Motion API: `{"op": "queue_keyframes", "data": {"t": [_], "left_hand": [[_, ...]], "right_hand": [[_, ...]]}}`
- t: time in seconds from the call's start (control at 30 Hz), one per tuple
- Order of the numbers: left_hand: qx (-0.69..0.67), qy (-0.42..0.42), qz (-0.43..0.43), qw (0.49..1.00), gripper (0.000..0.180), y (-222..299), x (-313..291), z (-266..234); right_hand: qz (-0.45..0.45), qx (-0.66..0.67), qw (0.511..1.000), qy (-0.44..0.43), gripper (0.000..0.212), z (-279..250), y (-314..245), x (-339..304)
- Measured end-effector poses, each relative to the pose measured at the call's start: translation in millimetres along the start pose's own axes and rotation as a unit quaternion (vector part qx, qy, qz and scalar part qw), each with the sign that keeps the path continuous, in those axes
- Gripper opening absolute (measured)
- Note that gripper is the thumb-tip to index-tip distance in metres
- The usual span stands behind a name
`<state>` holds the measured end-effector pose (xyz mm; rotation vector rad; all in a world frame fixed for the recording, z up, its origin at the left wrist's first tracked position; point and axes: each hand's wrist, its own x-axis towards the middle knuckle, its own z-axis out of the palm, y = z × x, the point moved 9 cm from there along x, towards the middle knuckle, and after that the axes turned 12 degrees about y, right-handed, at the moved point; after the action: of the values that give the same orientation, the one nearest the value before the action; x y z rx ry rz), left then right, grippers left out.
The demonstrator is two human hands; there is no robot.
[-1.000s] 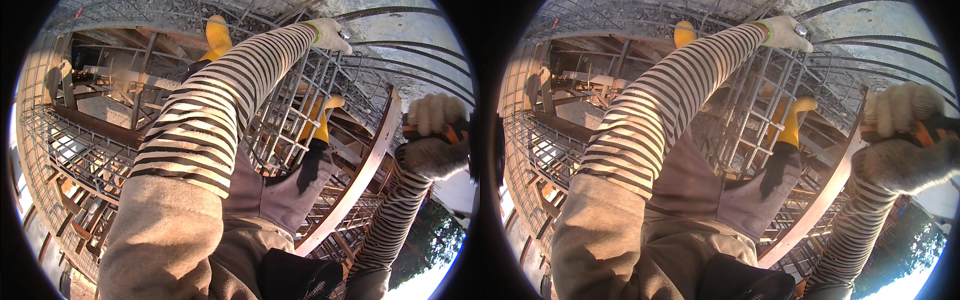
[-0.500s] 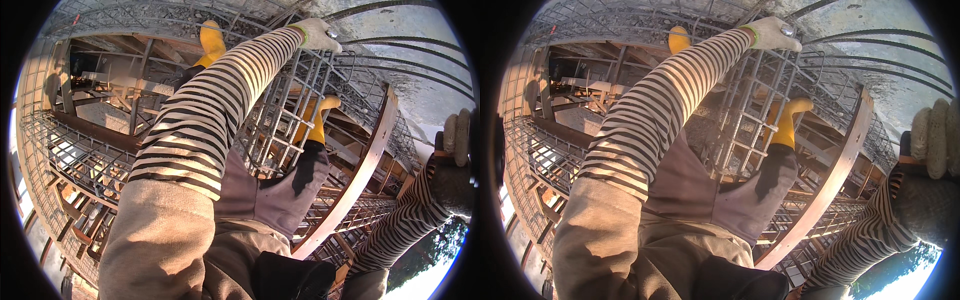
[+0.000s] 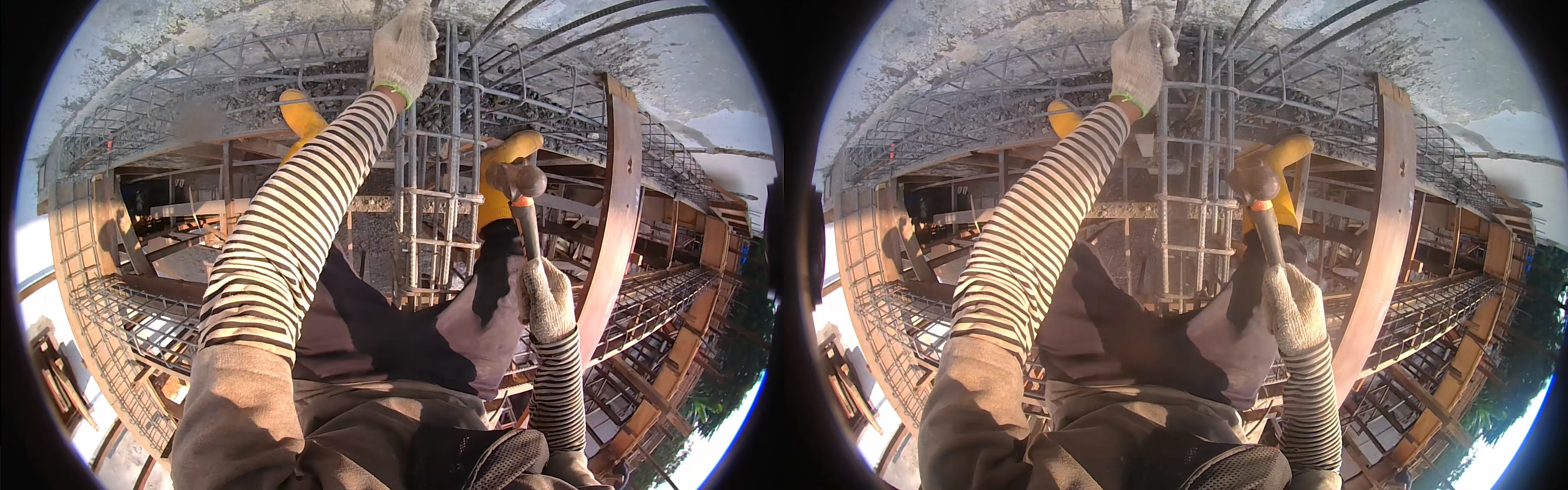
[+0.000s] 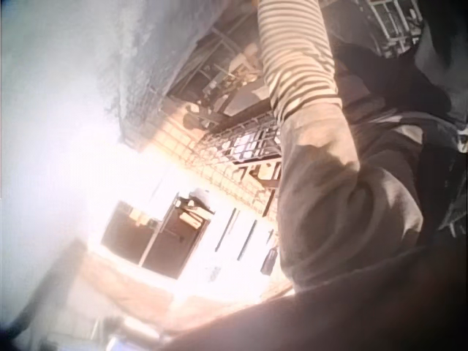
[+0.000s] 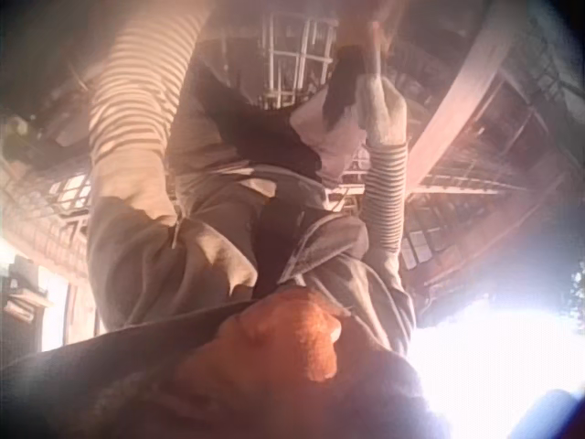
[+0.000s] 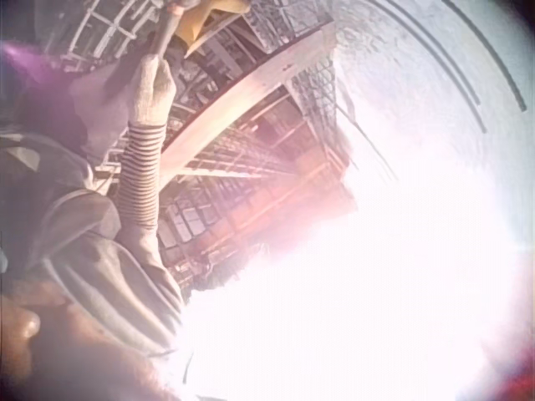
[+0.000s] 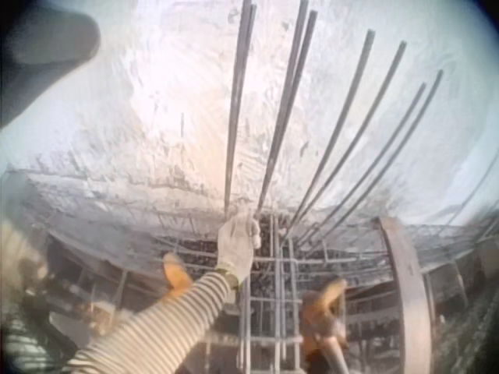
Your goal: The person strikes metal rebar and a metal plate using a hammer while holding the rebar with a gloved hand.
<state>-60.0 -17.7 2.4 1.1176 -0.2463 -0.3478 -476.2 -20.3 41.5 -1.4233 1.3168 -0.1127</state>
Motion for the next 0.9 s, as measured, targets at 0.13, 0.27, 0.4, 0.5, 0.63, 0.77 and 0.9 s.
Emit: {"op": "queue_keyframes", "data": {"t": [0.13, 0.27, 0.4, 0.5, 0.63, 0.77, 0.9], "left_hand": [[0.055, 0.073, 0.167, 0.982, 0.010, -29, 74, -27], [0.347, 0.088, 0.266, 0.895, 0.016, -22, 49, 18], [0.443, 0.094, 0.079, 0.888, 0.016, 15, 89, 28], [0.164, 0.167, -0.048, 0.971, 0.016, 3, 111, 2], [0.490, 0.129, 0.230, 0.831, 0.025, 26, 113, 18], [0.208, 0.125, -0.042, 0.969, 0.022, -8, 130, -2], [0.074, -0.115, -0.021, 0.990, 0.024, -21, 94, 19]], "right_hand": [[0.037, -0.066, 0.996, 0.039, 0.039, -27, 80, -10], [0.043, -0.221, 0.970, 0.090, 0.049, -64, 144, -11], [0.029, -0.234, 0.971, 0.047, 0.054, -56, 140, 8], [0.083, -0.154, 0.984, 0.032, 0.054, -51, 153, 20], [0.189, -0.068, 0.979, 0.034, 0.041, -47, 141, 17], [0.215, -0.077, 0.973, 0.020, 0.044, -42, 145, 26], [0.211, -0.113, 0.971, 0.020, 0.049, -43, 142, 22]]}}
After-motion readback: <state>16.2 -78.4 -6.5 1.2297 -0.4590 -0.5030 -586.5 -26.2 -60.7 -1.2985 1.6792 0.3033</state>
